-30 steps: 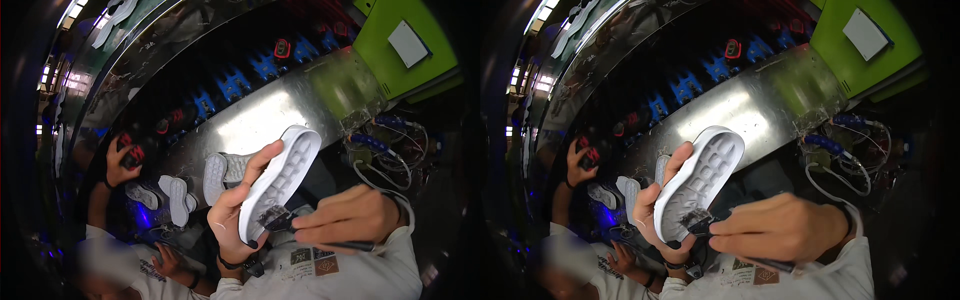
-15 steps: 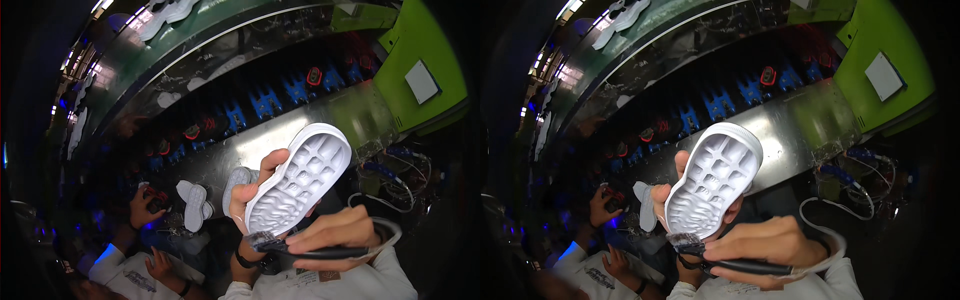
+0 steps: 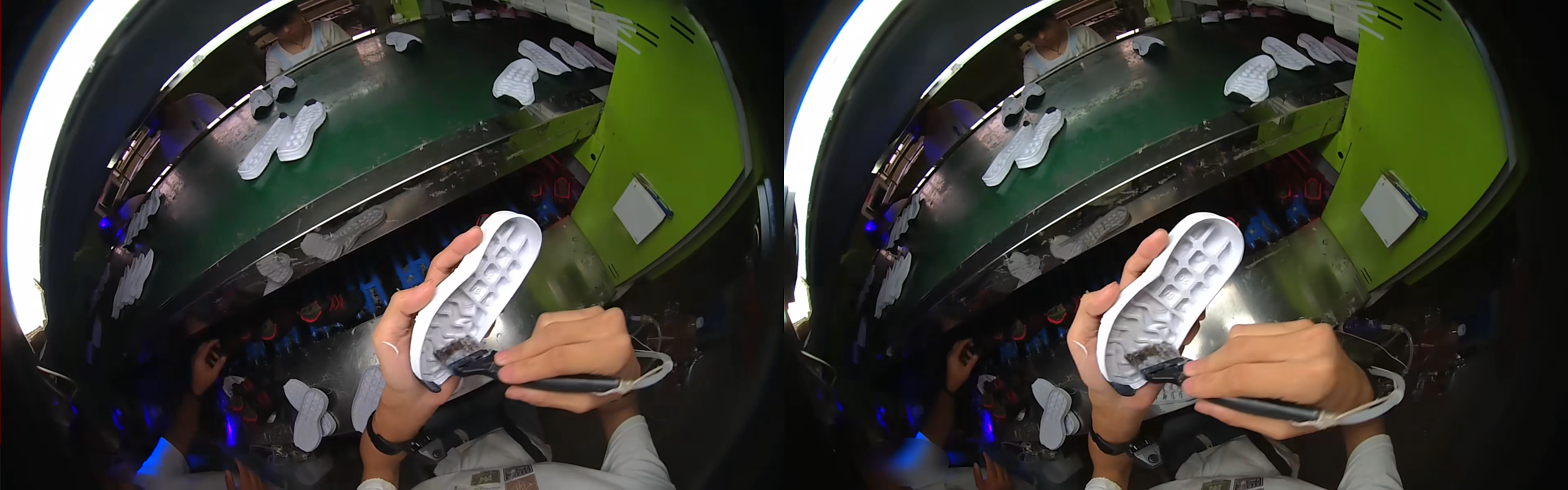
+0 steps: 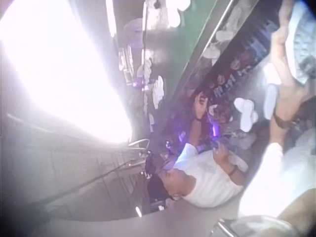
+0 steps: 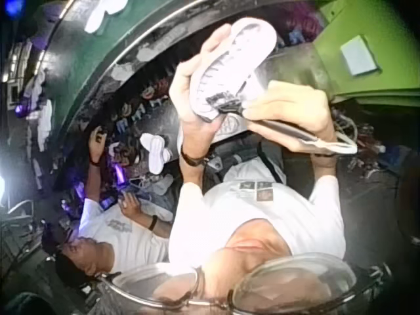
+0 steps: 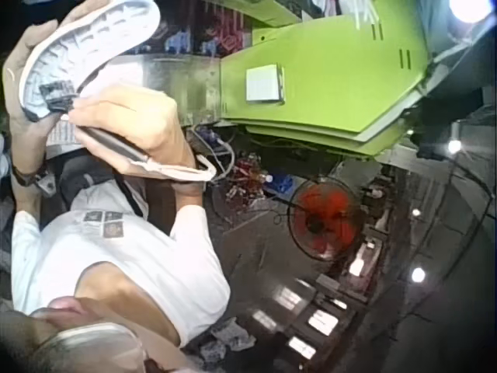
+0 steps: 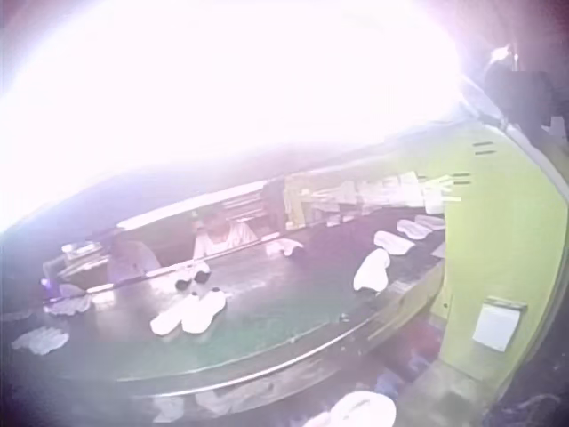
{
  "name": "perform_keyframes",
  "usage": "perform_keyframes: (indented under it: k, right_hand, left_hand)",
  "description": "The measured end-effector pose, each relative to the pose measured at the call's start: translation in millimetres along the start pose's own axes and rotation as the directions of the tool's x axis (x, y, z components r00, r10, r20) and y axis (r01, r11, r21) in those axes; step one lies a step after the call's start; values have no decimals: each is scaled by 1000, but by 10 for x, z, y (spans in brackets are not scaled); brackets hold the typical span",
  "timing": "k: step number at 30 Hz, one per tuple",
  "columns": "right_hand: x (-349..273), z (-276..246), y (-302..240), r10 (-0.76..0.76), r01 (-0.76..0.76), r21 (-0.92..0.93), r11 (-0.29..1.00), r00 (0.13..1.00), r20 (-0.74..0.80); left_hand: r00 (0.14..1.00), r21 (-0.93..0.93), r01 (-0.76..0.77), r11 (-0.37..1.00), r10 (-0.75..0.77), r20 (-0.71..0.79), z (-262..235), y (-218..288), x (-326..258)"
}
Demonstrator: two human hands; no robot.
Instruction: The person picks up white shoe soles from a conveyor belt and uses a handheld tool to trim excess material from the edges. The person handles the soles one at a time, rotating them to access different sides, and places the finished soles back onto the conveyor belt.
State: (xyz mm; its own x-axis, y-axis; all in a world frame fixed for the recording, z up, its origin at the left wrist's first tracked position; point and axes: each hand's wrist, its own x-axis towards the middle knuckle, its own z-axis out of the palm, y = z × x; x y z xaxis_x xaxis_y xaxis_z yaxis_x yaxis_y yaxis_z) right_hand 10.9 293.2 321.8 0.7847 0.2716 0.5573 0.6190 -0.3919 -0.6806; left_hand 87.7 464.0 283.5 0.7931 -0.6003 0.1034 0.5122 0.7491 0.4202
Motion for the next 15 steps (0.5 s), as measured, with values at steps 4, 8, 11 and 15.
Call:
perform_keyframes:
  k: [4,8,11,15]
  right_hand:
    - [-216,212,-83,-19,8,102,995,994,110]
    - [-230,157,-58,147,-280,490,826,945,293]
    - [-312,28,-9,242,-273,626,731,961,136]
    - [-109,177,-95,205,-223,316,922,975,88]
  left_hand:
    - [969,-266,109,958,-42,245,-280,-139,-130]
    - [954,-347,145,927,-37,299,-400,-230,-266]
    - [979,-328,89,940,-21,205,-354,-308,-169]
    - [964,-209,-38,977,90,248,-327,-153,173]
